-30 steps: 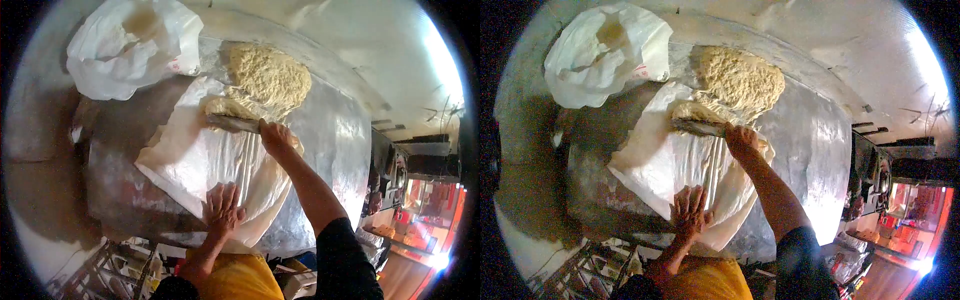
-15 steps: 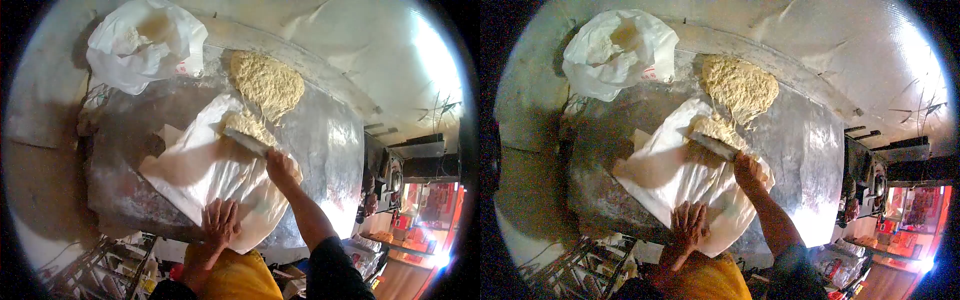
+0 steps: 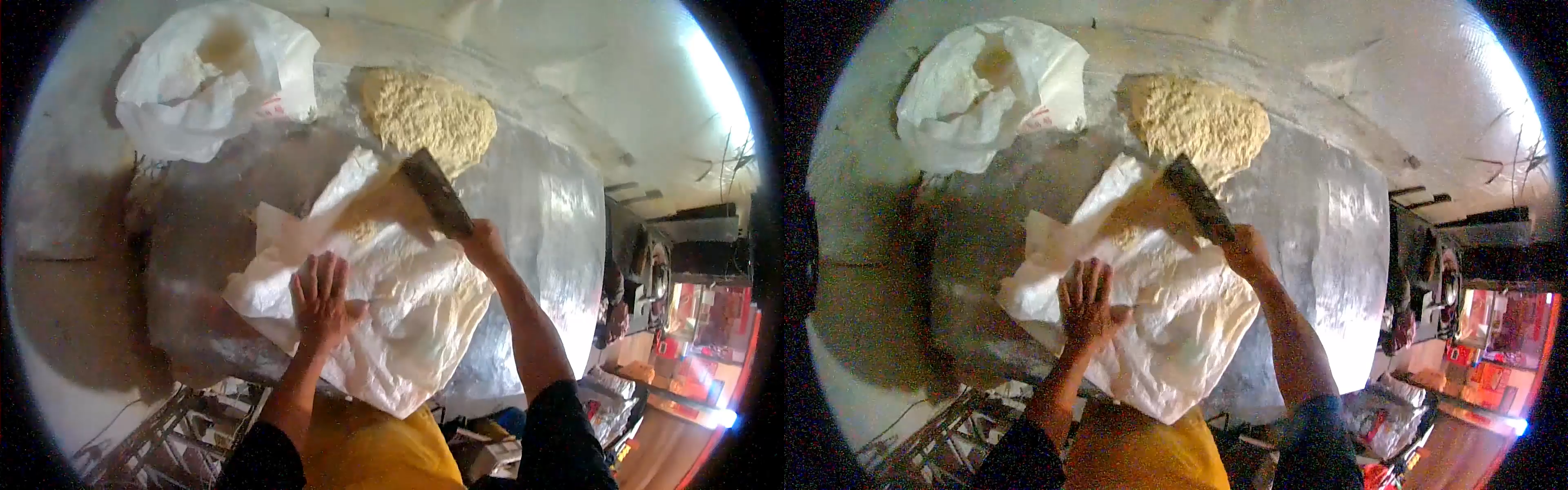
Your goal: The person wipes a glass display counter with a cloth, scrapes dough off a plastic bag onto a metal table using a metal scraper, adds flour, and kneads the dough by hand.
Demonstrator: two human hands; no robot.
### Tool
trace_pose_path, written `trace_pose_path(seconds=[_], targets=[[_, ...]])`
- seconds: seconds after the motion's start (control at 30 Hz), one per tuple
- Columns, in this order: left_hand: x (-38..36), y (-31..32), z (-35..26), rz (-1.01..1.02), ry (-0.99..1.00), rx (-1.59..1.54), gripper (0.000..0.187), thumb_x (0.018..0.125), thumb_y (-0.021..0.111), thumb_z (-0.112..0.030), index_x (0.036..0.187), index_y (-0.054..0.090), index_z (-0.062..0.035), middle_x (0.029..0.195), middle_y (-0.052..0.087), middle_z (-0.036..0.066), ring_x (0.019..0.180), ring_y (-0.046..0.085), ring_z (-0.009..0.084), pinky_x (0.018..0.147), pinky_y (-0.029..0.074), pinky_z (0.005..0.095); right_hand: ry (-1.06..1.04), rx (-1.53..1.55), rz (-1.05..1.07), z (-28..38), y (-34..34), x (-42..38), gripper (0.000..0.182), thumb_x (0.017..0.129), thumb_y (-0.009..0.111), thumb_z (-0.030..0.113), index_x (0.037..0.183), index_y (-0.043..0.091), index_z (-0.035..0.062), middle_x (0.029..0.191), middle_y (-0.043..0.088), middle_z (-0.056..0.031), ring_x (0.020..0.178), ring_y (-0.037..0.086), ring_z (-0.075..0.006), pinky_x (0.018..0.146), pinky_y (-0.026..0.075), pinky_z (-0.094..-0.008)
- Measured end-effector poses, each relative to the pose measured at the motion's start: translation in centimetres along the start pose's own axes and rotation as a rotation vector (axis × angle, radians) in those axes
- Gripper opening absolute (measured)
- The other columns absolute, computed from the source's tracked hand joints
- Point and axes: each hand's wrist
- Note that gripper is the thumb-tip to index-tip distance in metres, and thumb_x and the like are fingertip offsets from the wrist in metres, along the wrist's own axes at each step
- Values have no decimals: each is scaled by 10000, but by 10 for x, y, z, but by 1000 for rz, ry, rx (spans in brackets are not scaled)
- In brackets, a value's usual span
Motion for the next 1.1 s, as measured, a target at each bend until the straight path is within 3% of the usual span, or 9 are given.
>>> trace_pose_path(seconds=[0.13,0.33,0.53,0.57,0.73,0.77,0.83,0.9,1.1], targets=[[11,2,4,-43,8,-20,902,730,678,-557,1458,361,-129,1538,279,99,1429,212,349,1112,172,597,-28,-111,-219,-19,-26,15,287,844,655,310,878,695,29,679,637,-163,637,624,-245,619,478,-400],[10,0,3,-31,14,-65,901,750,684,-511,1463,336,-85,1542,272,132,1435,185,380,1124,130,614,-189,64,-368,71,-96,-9,239,901,601,245,933,650,14,721,635,-185,648,606,-226,616,473,-374],[15,-4,4,-35,35,-96,897,713,729,-497,1426,384,-75,1514,313,142,1407,234,385,1106,179,606,-290,186,-610,104,-154,10,296,909,631,265,797,579,-4,596,521,-62,583,432,-159,527,389,-356],[15,-4,4,-30,21,-89,890,707,732,-501,1422,393,-94,1508,321,124,1409,232,368,1104,179,598,-173,238,-590,117,-166,10,325,920,619,271,760,542,-1,580,460,-43,578,398,-141,511,355,-340],[16,-6,2,-40,2,-99,878,696,741,-492,1416,406,-117,1495,339,104,1403,244,353,1100,183,587,-373,241,-797,91,-135,57,291,956,576,297,860,550,23,656,455,-35,607,370,-126,518,319,-318],[16,-7,2,-41,0,-108,874,693,744,-487,1412,413,-119,1493,344,105,1398,253,355,1097,190,588,-378,409,-693,48,-106,86,297,956,577,334,901,563,42,670,464,-12,619,377,-110,519,318,-297],[18,-8,2,-38,-8,-107,869,689,747,-483,1408,420,-120,1490,349,107,1393,262,356,1093,197,589,76,632,-327,38,-70,85,341,923,613,408,789,526,106,597,458,8,498,426,-100,431,327,-291],[18,-8,2,-67,11,-97,857,673,759,-474,1385,447,-114,1480,363,111,1383,283,357,1082,217,592,174,742,2,-25,-31,107,315,912,598,383,795,501,106,545,427,5,424,421,-132,387,345,-330],[20,-11,-2,-54,-5,-116,838,648,791,-434,1355,478,-111,1476,375,110,1373,294,370,1080,220,589,321,971,67,-51,-19,60,311,960,551,367,804,498,103,543,402,11,419,396,-124,394,347,-322]])
Point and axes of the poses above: each hand's wrist, its own x-axis towards the middle knuckle, its own y-axis out of the palm, z = x × y
